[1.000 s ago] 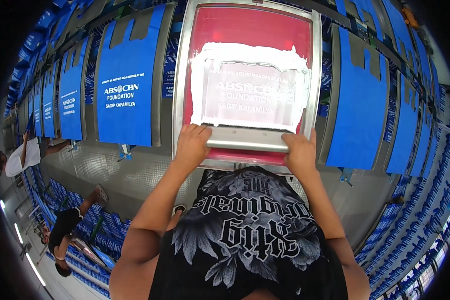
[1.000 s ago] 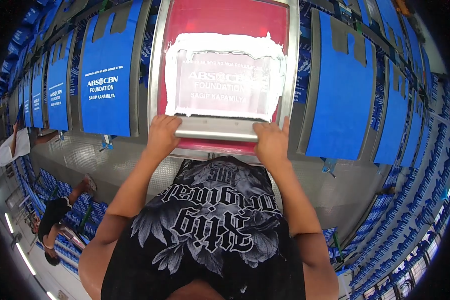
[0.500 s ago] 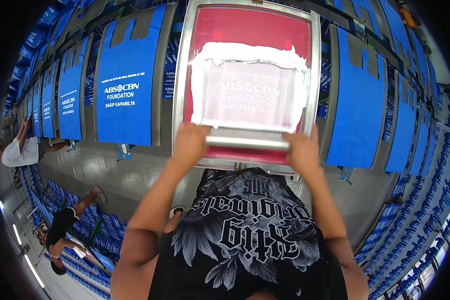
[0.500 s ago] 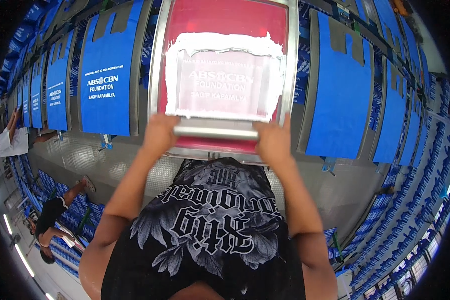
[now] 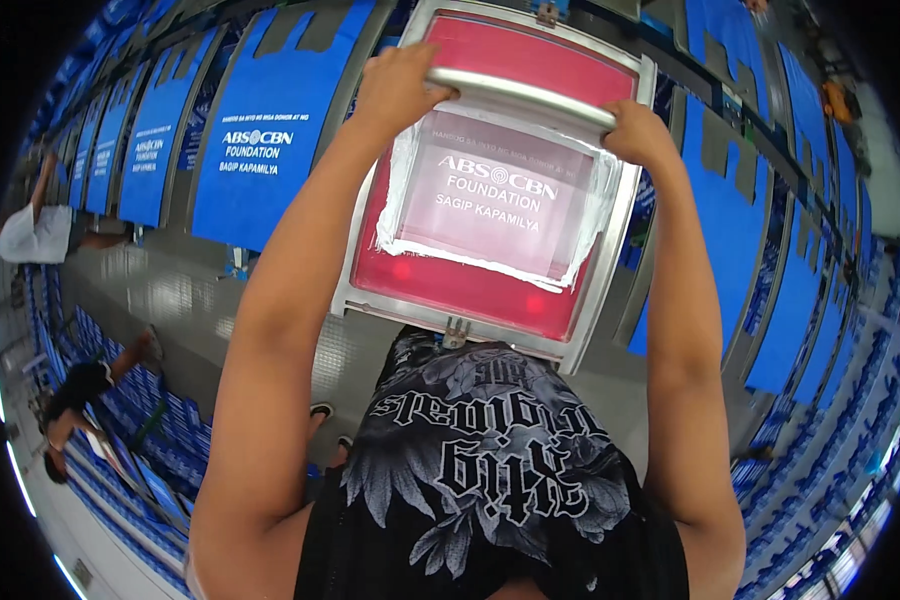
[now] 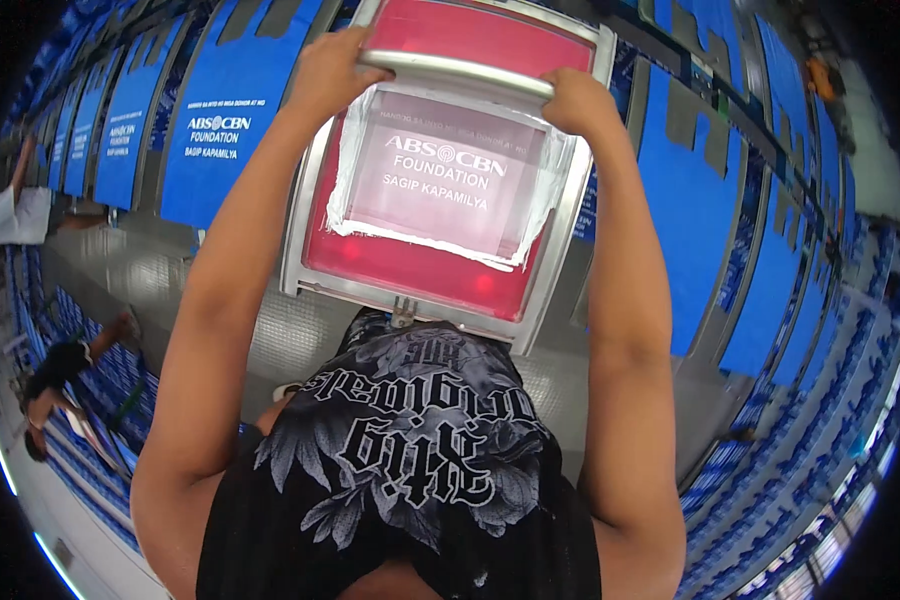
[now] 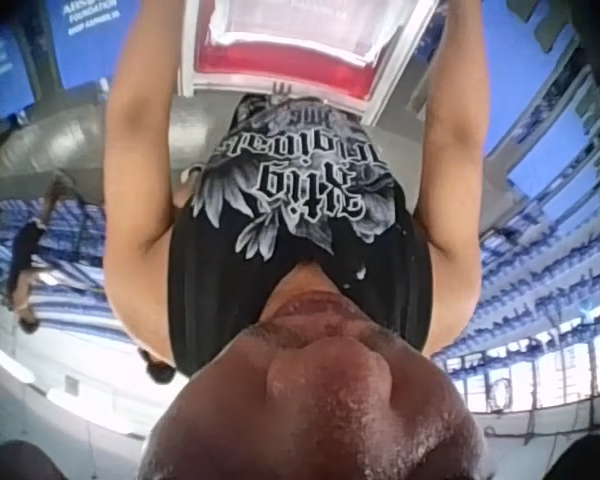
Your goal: Applying white ink to a screen and using a squeegee to print onto garments.
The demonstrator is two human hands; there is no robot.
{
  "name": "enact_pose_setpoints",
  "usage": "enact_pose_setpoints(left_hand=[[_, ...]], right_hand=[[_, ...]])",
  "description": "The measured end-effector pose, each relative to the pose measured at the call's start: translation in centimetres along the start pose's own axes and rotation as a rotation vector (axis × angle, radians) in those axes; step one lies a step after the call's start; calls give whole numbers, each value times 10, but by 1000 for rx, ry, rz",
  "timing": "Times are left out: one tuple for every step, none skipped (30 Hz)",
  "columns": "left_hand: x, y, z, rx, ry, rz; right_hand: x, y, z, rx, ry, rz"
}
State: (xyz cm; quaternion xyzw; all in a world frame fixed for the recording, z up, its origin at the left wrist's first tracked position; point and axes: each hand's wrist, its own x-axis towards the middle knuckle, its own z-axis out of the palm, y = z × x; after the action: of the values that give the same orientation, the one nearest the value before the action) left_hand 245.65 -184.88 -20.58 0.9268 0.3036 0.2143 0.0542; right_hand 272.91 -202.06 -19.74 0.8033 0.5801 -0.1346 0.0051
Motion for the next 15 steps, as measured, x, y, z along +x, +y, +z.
enact_pose_setpoints(left_hand=[[-14,10,-13,41,379,97],[-40,25,-23,1,278,68],[-71,43,-37,-33,177,36],[-99,65,-54,-203,-546,-425],[-152,65,-46,-454,-675,-363],[-204,65,-30,-481,-866,-273],[-233,76,-25,-532,-1299,-434],[-269,89,-19,-674,-1366,-649],[-303,106,-7,-969,-1211,-809],[-326,118,3,-1255,-1031,-953],[-330,120,10,-1256,-1030,-950],[-335,120,16,-1318,-1012,-927],[-336,122,21,-1381,-1006,-890],[-335,122,22,-1379,-1019,-869],[-335,123,23,-1346,-998,-837]], right_hand=[[-1,-5,-18,56,-60,55],[3,8,-21,96,-39,41],[10,16,-22,87,-64,38],[18,21,-18,81,-91,30],[27,29,-2,84,-75,6],[35,36,13,85,-59,-14],[37,35,19,72,-134,-38],[39,26,16,75,-133,-54],[41,17,7,88,-168,-81],[39,9,-1,102,-206,-100],[40,1,-6,191,-225,-58],[41,-13,-5,190,-222,-55],[44,-19,-1,110,-147,-114],[47,-25,4,30,-70,-172],[48,-28,8,28,-61,-149]])
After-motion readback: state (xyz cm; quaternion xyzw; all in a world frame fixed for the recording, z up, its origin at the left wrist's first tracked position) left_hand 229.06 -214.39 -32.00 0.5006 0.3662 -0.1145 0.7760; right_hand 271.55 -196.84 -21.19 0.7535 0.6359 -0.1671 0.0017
